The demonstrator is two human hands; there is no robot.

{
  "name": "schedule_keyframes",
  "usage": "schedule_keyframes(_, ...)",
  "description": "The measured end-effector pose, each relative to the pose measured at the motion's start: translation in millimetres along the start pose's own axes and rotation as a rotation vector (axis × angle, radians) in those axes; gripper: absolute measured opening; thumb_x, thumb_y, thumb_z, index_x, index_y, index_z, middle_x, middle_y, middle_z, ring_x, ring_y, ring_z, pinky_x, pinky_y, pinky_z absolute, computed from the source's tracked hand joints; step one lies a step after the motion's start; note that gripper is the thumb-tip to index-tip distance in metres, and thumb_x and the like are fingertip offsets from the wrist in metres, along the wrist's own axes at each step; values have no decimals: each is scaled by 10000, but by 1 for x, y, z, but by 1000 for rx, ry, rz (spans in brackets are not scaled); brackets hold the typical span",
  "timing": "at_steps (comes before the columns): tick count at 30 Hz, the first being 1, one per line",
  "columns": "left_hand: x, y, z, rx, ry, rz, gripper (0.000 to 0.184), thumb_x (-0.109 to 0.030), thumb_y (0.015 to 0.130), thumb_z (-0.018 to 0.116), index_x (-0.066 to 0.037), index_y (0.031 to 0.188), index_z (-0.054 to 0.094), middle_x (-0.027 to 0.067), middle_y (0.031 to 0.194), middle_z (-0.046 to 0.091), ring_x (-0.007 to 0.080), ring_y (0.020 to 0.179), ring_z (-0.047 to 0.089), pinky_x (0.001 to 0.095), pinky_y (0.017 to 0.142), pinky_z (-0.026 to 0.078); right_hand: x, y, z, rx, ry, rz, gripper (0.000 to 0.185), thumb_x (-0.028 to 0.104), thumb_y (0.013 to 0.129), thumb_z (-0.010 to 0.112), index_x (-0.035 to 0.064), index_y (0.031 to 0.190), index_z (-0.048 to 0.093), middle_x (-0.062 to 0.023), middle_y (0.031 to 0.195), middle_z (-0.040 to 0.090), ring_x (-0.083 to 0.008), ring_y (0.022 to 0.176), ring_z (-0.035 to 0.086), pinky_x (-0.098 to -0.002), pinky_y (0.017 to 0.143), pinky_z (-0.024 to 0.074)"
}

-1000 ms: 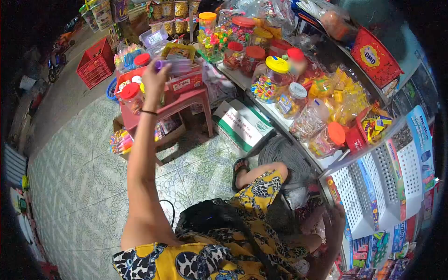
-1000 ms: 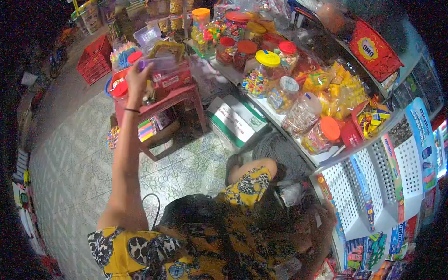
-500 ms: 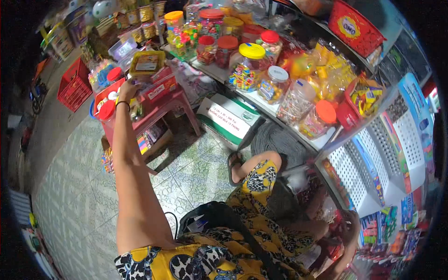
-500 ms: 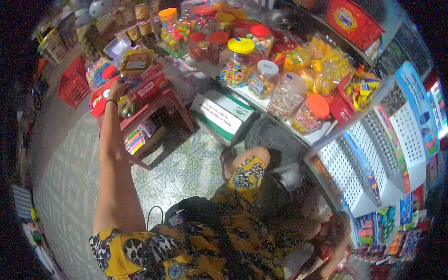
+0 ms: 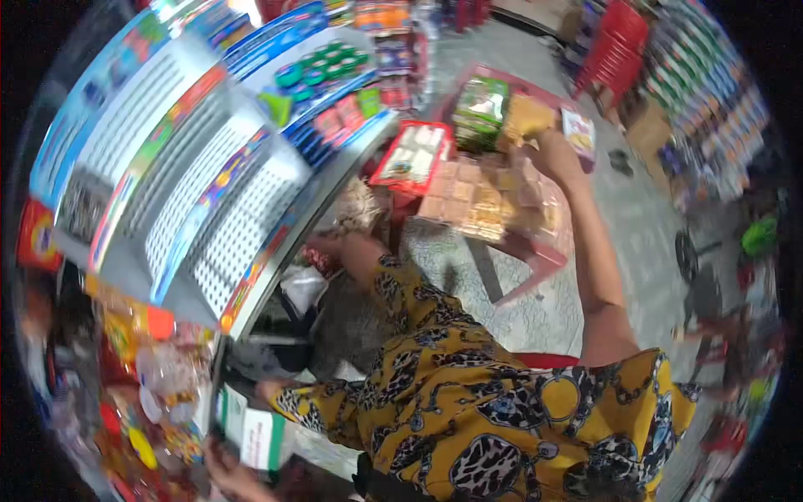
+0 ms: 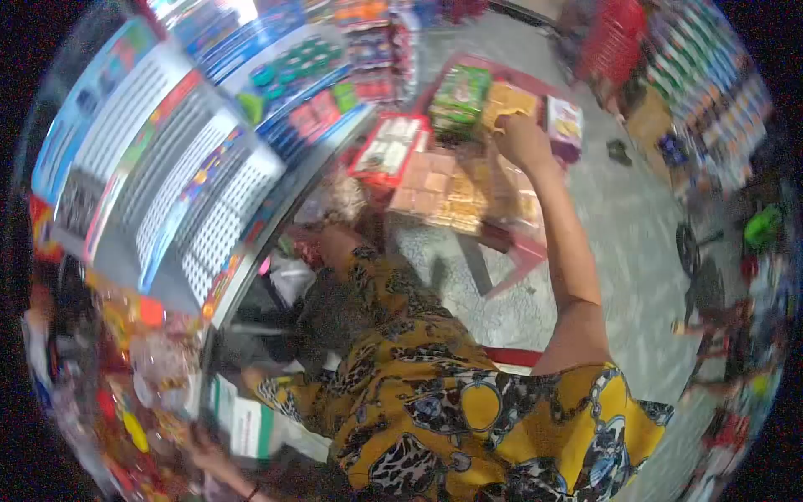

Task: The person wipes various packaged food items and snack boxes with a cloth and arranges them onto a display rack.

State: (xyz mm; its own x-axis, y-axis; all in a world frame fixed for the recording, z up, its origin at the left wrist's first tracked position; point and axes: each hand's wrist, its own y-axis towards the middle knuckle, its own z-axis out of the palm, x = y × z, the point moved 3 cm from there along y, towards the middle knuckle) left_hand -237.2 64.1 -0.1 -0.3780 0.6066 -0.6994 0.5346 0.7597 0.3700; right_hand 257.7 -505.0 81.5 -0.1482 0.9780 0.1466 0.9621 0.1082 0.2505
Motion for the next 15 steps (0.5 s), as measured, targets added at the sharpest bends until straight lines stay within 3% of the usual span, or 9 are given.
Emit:
schedule_keyframes(1,-46,19,47,111,71,120,265,15,842,451,48,1085,552,157,1079,579,212,918,576,300,818,468,-17,-5,3,15,-26,54,270,203,773,588,27,974,625,-203,910,618,-353,876,586,-411,766,455)
schedule_keyframes(3,-155,28,128,370,-243,304,238,18,830,486,33,1053,570,134,958,618,219,881,597,300,752,478,-37,-17,10,51,35,146,318,254,759,604,30,983,625,-224,933,614,-346,884,596,-410,773,462)
schedule_keyframes(5,-236,27,184,609,-77,429,212,12,819,505,-10,1010,592,141,929,622,267,863,606,309,742,473,-50,-23,14,56,44,209,355,279,747,616,19,990,619,-228,935,614,-349,884,597,-411,768,465)
schedule_keyframes(6,-249,24,223,700,-305,485,195,-9,814,516,-8,991,599,148,933,627,300,846,605,315,744,471,-55,-26,17,63,37,254,394,303,736,629,9,998,613,-231,936,613,-351,884,598,-413,763,468)
schedule_keyframes(8,-286,14,284,889,-293,595,202,-56,826,518,-24,1015,583,151,927,629,323,825,603,323,732,470,-62,-25,33,70,78,300,493,363,690,674,-18,989,583,-237,913,615,-363,861,602,-426,735,477)
schedule_keyframes(10,-302,2,346,733,-147,1113,239,-146,824,552,-45,1040,566,147,960,621,332,819,597,333,715,470,-78,-23,64,33,31,231,582,414,649,700,37,1058,530,-251,886,612,-371,853,602,-458,734,469)
schedule_keyframes(11,-296,-2,387,948,-184,751,275,-186,824,565,-33,1052,550,146,968,615,312,824,598,332,711,468,-73,-29,63,-94,-41,227,598,420,647,700,56,1084,515,-252,884,610,-376,850,600,-466,731,468)
schedule_keyframes(13,-311,-19,420,1144,-216,388,318,-225,825,577,-22,1065,534,146,975,609,292,829,599,331,707,467,-53,-43,48,-186,-125,303,609,411,640,712,68,1098,502,-232,884,618,-378,840,601,-465,720,467)
schedule_keyframes(15,-337,-26,418,1003,-233,200,409,-282,827,589,15,1095,502,125,902,612,223,781,598,311,676,466,-63,-47,44,-101,95,282,618,401,639,720,61,1103,495,-221,876,624,-372,838,604,-462,717,467)
